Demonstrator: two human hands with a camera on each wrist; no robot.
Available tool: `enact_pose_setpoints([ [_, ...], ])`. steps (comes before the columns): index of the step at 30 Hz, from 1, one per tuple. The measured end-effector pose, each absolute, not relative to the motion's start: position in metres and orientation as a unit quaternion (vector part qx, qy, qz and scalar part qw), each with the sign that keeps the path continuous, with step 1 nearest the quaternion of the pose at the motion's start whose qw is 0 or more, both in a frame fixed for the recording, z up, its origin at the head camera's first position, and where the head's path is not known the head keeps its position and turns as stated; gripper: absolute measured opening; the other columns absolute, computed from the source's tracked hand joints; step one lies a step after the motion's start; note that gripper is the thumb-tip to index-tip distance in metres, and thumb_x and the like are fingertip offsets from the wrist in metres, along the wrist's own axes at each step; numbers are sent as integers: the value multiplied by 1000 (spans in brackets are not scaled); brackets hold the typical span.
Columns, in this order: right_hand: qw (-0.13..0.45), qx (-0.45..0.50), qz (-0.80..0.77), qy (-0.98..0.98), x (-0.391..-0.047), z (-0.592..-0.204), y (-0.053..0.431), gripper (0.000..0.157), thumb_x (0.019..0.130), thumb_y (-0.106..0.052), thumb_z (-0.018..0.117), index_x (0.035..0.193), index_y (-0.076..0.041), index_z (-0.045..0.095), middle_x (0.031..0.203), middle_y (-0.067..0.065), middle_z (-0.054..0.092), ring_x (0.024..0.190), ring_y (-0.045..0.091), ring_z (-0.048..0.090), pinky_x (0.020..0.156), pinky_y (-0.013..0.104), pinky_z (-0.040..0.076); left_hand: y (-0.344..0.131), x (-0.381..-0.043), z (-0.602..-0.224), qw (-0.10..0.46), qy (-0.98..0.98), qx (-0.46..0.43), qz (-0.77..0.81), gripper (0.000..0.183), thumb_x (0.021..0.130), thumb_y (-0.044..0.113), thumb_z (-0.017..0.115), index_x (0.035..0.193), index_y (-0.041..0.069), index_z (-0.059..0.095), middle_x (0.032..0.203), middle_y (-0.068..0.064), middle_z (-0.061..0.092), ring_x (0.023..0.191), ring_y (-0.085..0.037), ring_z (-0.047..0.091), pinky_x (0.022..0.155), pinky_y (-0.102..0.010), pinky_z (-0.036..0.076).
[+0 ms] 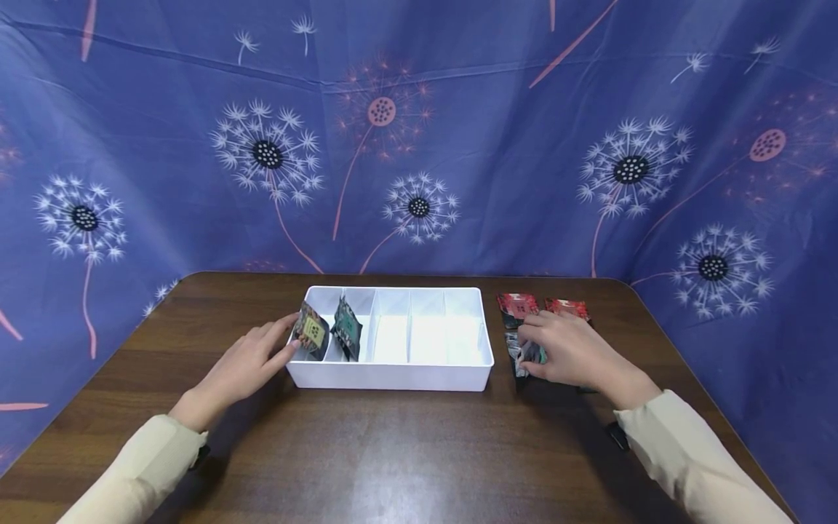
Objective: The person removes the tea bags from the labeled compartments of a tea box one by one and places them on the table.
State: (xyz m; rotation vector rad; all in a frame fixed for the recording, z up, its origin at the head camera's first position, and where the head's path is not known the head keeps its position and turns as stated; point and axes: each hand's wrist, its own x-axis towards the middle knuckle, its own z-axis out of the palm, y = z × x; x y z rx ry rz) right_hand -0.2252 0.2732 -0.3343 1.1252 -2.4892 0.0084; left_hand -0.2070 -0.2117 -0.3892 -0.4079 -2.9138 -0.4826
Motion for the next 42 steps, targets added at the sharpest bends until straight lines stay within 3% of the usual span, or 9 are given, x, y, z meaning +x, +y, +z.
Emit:
enact_pose_setpoints([
  [6, 180, 428, -5, -886, -220, -336, 274, 30, 59, -36, 81, 73, -28, 55, 75, -18, 50, 71, 2, 50, 61, 29, 46, -212, -207, -389, 80, -974, -139, -160, 62, 92, 55, 37, 143, 20, 30, 133, -13, 48, 116, -37, 49, 96, -54, 38],
  [25, 59, 479, 13, -876, -199, -340, 258, 31, 60, -31, 82, 78, -24, 58, 79, -17, 48, 70, -2, 42, 55, 22, 38, -213, -209, -390, 78, -974, -140, -162, 60, 93, 54, 37, 143, 21, 30, 134, -13, 48, 117, -37, 48, 96, -55, 36],
  [37, 12, 477, -4, -879, -194, -352, 261, 31, 61, -25, 81, 87, -23, 65, 89, -15, 53, 84, 8, 52, 65, 38, 48, -213, -209, -391, 78, -974, -138, -163, 61, 93, 54, 37, 143, 21, 29, 134, -13, 47, 118, -37, 48, 97, -55, 36],
  [42, -3, 479, -5, -878, -190, -357, 262, 32, 63, -22, 81, 91, -26, 66, 96, -13, 55, 88, 10, 49, 66, 36, 47, -213, -208, -390, 79, -973, -139, -165, 60, 93, 54, 37, 143, 22, 29, 134, -13, 48, 118, -37, 48, 97, -55, 36],
])
